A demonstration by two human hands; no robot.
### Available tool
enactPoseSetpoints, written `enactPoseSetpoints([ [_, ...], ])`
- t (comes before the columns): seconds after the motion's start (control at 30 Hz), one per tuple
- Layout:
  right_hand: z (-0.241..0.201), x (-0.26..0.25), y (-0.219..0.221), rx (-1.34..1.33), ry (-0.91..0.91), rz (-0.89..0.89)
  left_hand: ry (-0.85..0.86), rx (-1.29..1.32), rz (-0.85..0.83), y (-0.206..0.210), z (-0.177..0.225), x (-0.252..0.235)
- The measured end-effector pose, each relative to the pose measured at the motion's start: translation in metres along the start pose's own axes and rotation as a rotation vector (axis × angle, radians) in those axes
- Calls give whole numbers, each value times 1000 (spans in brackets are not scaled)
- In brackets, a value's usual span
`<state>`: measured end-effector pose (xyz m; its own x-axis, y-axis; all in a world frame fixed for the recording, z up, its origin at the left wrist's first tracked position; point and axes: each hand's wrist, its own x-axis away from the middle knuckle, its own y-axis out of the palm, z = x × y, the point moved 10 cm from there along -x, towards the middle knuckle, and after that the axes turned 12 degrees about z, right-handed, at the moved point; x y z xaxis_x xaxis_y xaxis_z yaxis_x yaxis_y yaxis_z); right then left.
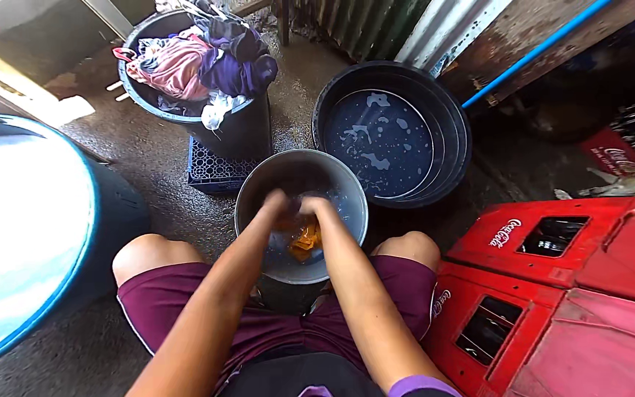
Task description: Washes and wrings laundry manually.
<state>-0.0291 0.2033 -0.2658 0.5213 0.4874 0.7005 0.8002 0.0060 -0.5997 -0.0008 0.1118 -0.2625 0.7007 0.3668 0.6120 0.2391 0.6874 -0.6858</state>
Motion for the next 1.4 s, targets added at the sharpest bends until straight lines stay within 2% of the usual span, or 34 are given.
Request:
enactPoseSetpoints([
  [0.07,-12,23,-38,-181,-100,160,93,150,52,-37,20,9],
  [0.17,-11,84,-75,-344,-100,346,294,410,94,-100,75,61],
  [0.3,21,93,-54,-500,-141,356,573,893,69,-190,145,173],
  [0.37,17,98,-60,-568,-237,464,654,1154,82,-230,156,214],
  [0.43,8,112,-83,-657,-294,592,669,1320,140,-252,144,229],
  [0.53,2,141,-115,-957,-270,669,594,1364,184,-236,99,217],
  [0.63,-8,187,-151,-1058,-319,766,320,1142,201,-160,37,171],
  [0.7,-25,213,-167,-946,-455,858,54,1026,33,-93,5,147],
  [0.77,-50,231,-169,-741,-566,914,-185,1160,-209,-49,7,150],
  [0.8,-61,235,-163,-690,-596,890,-227,1266,-294,-40,19,153],
  [0.9,-84,246,-140,-801,-700,701,-172,1682,-393,-35,59,151],
  [0.97,-81,247,-136,-1054,-784,536,-176,1923,-325,-31,57,140],
  [1.03,-60,229,-137,-1373,-733,289,-279,1978,-260,-26,49,142],
  [1.1,-34,205,-143,-1683,-681,76,-268,2004,-320,-27,47,149],
  [1.13,-21,192,-146,-1746,-692,29,-240,2026,-362,-32,50,153],
  [1.17,-11,176,-145,-1758,-696,13,-228,2059,-397,-38,55,157],
  [1.23,4,143,-122,-1708,-463,180,-158,2103,-433,-51,69,164],
  [1.3,1,128,-89,-1699,-291,229,-71,2117,-468,-60,87,167],
  [1.37,-1,131,-74,-1830,-250,287,-52,2084,-478,-60,94,168],
  [1.4,-2,135,-84,-1875,-287,366,-51,2060,-475,-57,93,169],
])
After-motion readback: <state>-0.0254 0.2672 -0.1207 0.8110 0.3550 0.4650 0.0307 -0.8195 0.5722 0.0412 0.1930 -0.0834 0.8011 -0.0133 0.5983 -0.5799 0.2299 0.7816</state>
